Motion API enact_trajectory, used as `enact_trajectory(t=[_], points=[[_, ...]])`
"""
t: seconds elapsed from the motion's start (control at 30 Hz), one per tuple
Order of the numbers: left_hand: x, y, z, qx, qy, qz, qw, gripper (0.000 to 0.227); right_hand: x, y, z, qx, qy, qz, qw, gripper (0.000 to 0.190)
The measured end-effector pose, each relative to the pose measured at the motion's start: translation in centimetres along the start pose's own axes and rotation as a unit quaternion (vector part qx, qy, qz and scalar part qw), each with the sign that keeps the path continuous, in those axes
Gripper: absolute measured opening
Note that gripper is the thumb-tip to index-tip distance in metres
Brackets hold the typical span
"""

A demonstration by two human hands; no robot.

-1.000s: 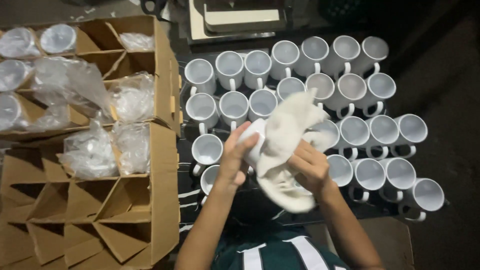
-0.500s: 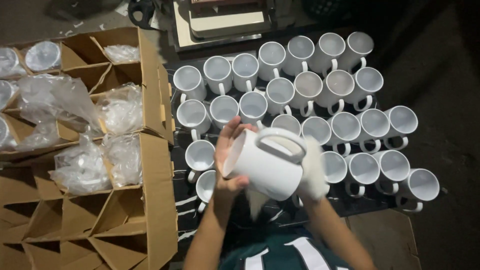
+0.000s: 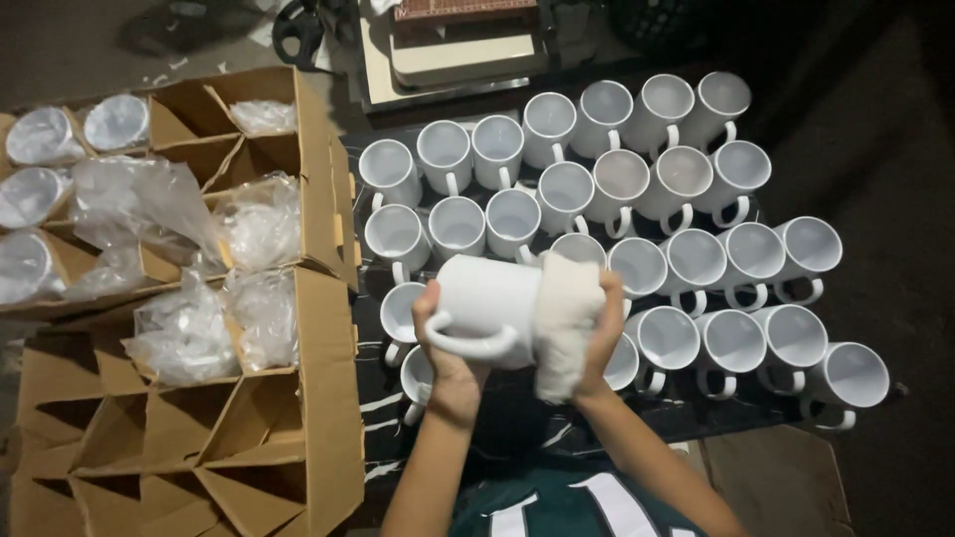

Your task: The person repeatedly takes white mugs from a cardboard box, wipes them with a white cloth, and places them on a table. The person also handles plastic-wrapped mugs, removing the wrapping before wiping and placing them with the others.

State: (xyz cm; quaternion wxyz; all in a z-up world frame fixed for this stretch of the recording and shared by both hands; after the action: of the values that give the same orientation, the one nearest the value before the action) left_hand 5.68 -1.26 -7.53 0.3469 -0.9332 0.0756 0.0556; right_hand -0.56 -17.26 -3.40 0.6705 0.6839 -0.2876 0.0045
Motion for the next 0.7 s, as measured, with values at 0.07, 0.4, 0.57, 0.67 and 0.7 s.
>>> enact_trajectory(t=[0.07,0.4,0.57,0.67,0.7], points=[[-0.2,0.7,1.7,-0.023,-0.107,0.049,0.993,0.058,0.4,-0.1,-0.8,-0.005,0.018,-0.007,1.000,0.043],[-0.2,-0.2,0.1,0.151,0.100,0.023,0.983,0.046,-0.4,-1.6,-0.1,-0.029,0.088,-0.071,0.993,0.043],[-0.9,0.5,-1.8,0.024,0.138,0.119,0.983,0.047,-0.9,-3.4,2.0,-0.053,0.145,-0.111,0.982,0.043],[-0.5,2.2,-1.1,0.009,0.111,0.139,0.984,0.043,-2.7,-5.3,4.4,-0.060,0.182,-0.135,0.972,0.042],[-1.0,4.3,0.6,0.006,0.103,0.139,0.985,0.043,-4.7,-7.6,7.0,-0.063,0.196,-0.146,0.968,0.042]])
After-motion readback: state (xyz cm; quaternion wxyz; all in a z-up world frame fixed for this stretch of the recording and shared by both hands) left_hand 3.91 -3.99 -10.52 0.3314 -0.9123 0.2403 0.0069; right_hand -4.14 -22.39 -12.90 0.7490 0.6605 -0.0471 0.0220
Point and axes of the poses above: each hand's wrist, its own x-axis towards the middle knuckle, its own z-axis out of the back of the hand, y = z × x, the point moved 6 cm from there along x, towards the middle knuckle, and after that the axes turned 9 degrees about x, right-handed, at the moved point
